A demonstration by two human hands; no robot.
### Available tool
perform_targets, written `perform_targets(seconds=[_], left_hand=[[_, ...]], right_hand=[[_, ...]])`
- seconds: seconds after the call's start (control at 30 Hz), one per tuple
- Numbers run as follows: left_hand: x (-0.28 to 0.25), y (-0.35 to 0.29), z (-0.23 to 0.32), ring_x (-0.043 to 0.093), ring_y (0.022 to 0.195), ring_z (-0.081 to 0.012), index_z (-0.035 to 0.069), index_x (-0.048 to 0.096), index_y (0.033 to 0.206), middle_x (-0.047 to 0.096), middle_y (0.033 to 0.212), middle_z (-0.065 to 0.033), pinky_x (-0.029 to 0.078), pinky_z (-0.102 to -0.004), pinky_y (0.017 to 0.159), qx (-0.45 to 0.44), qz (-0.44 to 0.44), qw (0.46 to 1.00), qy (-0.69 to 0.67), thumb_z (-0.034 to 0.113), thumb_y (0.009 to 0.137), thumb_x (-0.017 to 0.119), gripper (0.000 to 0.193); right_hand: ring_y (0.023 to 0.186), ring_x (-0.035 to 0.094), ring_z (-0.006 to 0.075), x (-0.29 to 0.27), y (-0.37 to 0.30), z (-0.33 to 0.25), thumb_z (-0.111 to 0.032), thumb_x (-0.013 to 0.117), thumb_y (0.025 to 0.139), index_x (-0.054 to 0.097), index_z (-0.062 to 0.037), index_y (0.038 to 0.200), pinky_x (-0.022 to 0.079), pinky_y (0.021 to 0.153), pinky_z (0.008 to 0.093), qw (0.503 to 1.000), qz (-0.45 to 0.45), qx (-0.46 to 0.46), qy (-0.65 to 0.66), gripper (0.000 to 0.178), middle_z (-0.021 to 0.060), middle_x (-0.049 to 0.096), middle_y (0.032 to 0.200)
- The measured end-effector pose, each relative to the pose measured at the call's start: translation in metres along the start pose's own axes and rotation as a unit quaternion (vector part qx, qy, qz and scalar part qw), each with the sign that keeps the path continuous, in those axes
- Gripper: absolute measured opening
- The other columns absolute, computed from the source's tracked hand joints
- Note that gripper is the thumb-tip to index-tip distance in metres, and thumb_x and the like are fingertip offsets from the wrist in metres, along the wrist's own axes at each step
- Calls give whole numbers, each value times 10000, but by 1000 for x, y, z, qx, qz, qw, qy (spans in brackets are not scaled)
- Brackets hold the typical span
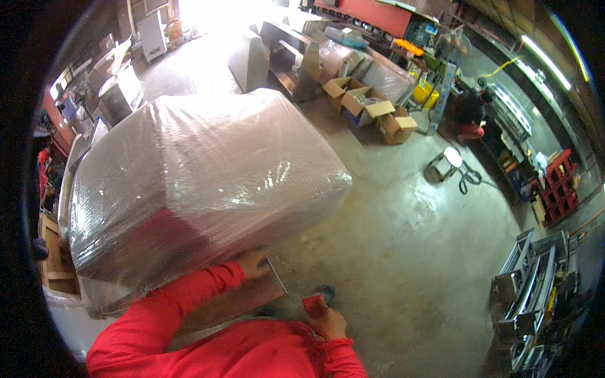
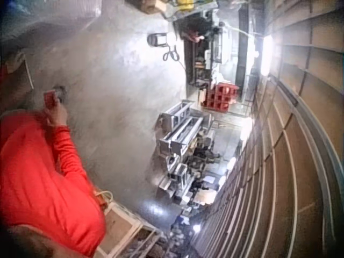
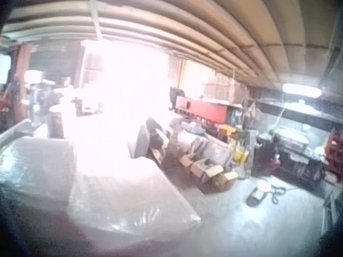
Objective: The person wraps a large piece of furniture with bubble wrap and secures it using a handheld tape dispenser. They move around the item to cover all sides, applying tape to hold the wrap in place.
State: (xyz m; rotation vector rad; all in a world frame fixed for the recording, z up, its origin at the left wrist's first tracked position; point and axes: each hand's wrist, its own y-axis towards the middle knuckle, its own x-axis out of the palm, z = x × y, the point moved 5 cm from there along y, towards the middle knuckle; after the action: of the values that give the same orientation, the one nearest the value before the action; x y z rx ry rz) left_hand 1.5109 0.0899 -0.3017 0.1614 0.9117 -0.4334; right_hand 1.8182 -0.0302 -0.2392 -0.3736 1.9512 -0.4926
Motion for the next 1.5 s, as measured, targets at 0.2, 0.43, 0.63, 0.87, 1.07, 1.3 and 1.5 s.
perform_targets(seconds=[0.2, 0.43, 0.63, 0.87, 1.07, 1.3, 1.5], left_hand=[[-4, -1, 8, 696, 1004, -413, 46, 672, 1234, 733, 1080, -212, 542, -500, 919, -158, 218, 963, 7, 307, 905, 689, 420], [-52, -4, 63, 727, 958, -375, 34, 731, 1101, 751, 1032, -204, 567, -464, 868, -264, 211, 941, 33, 245, 937, 653, 278], [-51, 8, 99, 727, 935, -373, 35, 732, 1080, 753, 1024, -186, 571, -456, 837, -280, 303, 901, 136, 274, 940, 662, 286], [-34, 109, 205, 692, 968, -200, 25, 683, 1218, 741, 1042, -122, 551, -367, 883, -337, 141, 894, -261, 319, 1031, 605, 357], [-65, 198, 238, 628, 1088, -147, -17, 618, 1341, 698, 1180, -57, 513, -334, 955, -252, 145, 766, -573, 394, 1071, 559, 495], [-126, 270, 207, 650, 885, -95, -4, 707, 1186, 722, 1001, -15, 546, -269, 807, -283, 230, 667, -650, 214, 1037, 649, 270], [-173, 313, 192, 623, 739, -76, 2, 719, 1018, 700, 810, -13, 515, -262, 639, -357, 358, 656, -561, 172, 1011, 673, 176]], right_hand=[[899, 722, 422, -32, 29, 65, -464, 784, 720, 485, -276, 1534, 571, 795, 529, 994, 96, 19, 52, 888, 205, 741, 959], [853, 721, 424, -98, 78, 111, -492, 806, 704, 493, -281, 1521, 570, 757, 532, 998, 61, -3, 27, 900, 211, 723, 894], [769, 692, 399, -133, 103, 140, -470, 845, 681, 486, -289, 1523, 554, 682, 494, 985, 143, -95, 34, 934, 180, 660, 839], [719, 676, 338, -219, 144, 113, -307, 880, 640, 487, -267, 1538, 566, 664, 432, 902, 166, -338, 208, 981, 132, 638, 810], [662, 648, 259, -332, 192, 11, -221, 913, 591, 584, -125, 1444, 553, 593, 371, 783, 66, -590, 187, 919, 116, 658, 856], [636, 640, 241, -393, 302, -96, -268, 923, 558, 668, -142, 1310, 551, 561, 362, 699, -42, -706, 106, 804, 80, 660, 858], [641, 639, 254, -427, 385, -157, -277, 899, 560, 712, -181, 1287, 539, 549, 370, 662, -144, -733, 66, 757, 74, 638, 849]])
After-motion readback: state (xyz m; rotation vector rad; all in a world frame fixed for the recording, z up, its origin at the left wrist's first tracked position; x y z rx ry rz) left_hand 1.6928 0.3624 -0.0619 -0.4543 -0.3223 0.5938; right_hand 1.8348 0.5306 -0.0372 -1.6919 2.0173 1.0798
